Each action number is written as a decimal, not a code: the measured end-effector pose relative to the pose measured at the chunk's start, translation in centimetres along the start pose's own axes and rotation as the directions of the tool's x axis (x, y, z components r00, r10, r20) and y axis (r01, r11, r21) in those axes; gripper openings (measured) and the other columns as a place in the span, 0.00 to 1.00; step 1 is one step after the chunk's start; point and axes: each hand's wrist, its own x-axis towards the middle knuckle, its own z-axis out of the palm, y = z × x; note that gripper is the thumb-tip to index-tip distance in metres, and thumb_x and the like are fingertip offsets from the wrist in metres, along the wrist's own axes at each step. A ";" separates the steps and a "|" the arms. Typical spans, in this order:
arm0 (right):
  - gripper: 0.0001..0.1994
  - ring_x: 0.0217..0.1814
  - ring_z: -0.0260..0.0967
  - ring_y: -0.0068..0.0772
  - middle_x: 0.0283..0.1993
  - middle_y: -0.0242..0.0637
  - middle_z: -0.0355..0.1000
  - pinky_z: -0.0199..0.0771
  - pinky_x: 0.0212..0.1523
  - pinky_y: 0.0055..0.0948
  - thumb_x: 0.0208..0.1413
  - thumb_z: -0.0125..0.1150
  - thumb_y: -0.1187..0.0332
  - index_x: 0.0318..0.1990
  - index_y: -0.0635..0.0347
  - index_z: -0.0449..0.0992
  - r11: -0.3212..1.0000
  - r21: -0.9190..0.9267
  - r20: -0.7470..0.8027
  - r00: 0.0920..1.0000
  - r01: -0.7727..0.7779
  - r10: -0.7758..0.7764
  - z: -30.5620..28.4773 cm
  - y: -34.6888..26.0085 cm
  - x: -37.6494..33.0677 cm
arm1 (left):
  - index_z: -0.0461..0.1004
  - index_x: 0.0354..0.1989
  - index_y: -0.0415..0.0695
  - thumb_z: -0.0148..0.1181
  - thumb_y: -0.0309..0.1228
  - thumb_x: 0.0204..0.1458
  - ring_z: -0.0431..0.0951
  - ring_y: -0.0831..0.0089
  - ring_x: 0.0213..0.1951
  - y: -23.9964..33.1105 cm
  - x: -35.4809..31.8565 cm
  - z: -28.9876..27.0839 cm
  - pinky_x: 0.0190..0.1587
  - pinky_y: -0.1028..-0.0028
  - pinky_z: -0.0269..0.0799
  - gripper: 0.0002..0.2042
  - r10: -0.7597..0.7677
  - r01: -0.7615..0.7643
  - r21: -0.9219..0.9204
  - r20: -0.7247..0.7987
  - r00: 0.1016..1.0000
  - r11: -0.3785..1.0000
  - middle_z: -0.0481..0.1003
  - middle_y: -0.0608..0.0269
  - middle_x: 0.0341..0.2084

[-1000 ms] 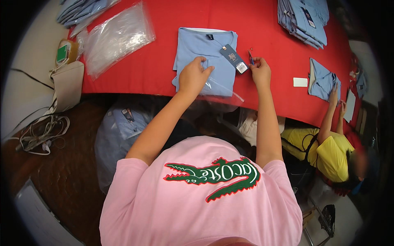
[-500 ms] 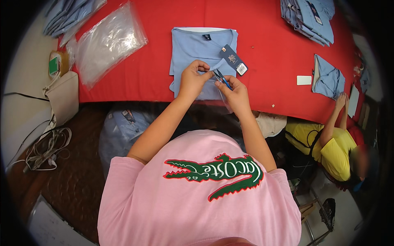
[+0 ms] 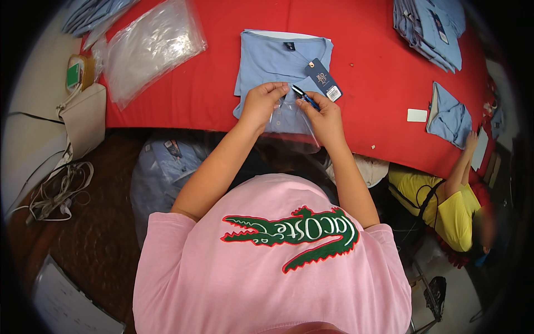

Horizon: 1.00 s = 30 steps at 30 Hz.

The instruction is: The person packages folded blue shirts into plastic bags, sealing them with adhesive tape and trimming excess plastic using small shears.

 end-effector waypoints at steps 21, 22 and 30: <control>0.13 0.31 0.60 0.16 0.31 0.29 0.71 0.64 0.32 0.25 0.66 0.72 0.64 0.49 0.66 0.82 0.996 -0.002 -0.126 0.988 0.086 -0.086 -1.5 -2.0 2.3 | 0.83 0.46 0.33 0.72 0.28 0.60 0.77 0.81 0.35 0.3 -0.4 0.5 0.37 0.82 0.71 0.11 0.092 -0.092 0.013 0.020 0.996 0.996 0.83 0.65 0.37; 0.13 0.31 0.60 0.16 0.31 0.28 0.71 0.64 0.32 0.24 0.66 0.72 0.64 0.48 0.66 0.82 0.997 -0.009 -0.076 0.994 0.077 -0.078 -2.0 -2.6 2.6 | 0.83 0.45 0.33 0.72 0.27 0.60 0.78 0.80 0.36 -0.1 -0.3 0.7 0.38 0.80 0.72 0.11 0.146 -0.145 -0.011 0.015 0.989 0.989 0.83 0.64 0.38; 0.15 0.29 0.59 0.14 0.28 0.24 0.71 0.61 0.30 0.23 0.68 0.69 0.59 0.42 0.66 0.84 0.981 0.022 0.152 0.970 -0.193 0.188 -2.6 -3.9 0.2 | 0.84 0.38 0.45 0.73 0.23 0.52 0.82 0.71 0.33 -0.6 -2.1 1.7 0.36 0.74 0.76 0.06 0.677 -0.558 0.575 0.010 0.736 0.598 0.81 0.67 0.35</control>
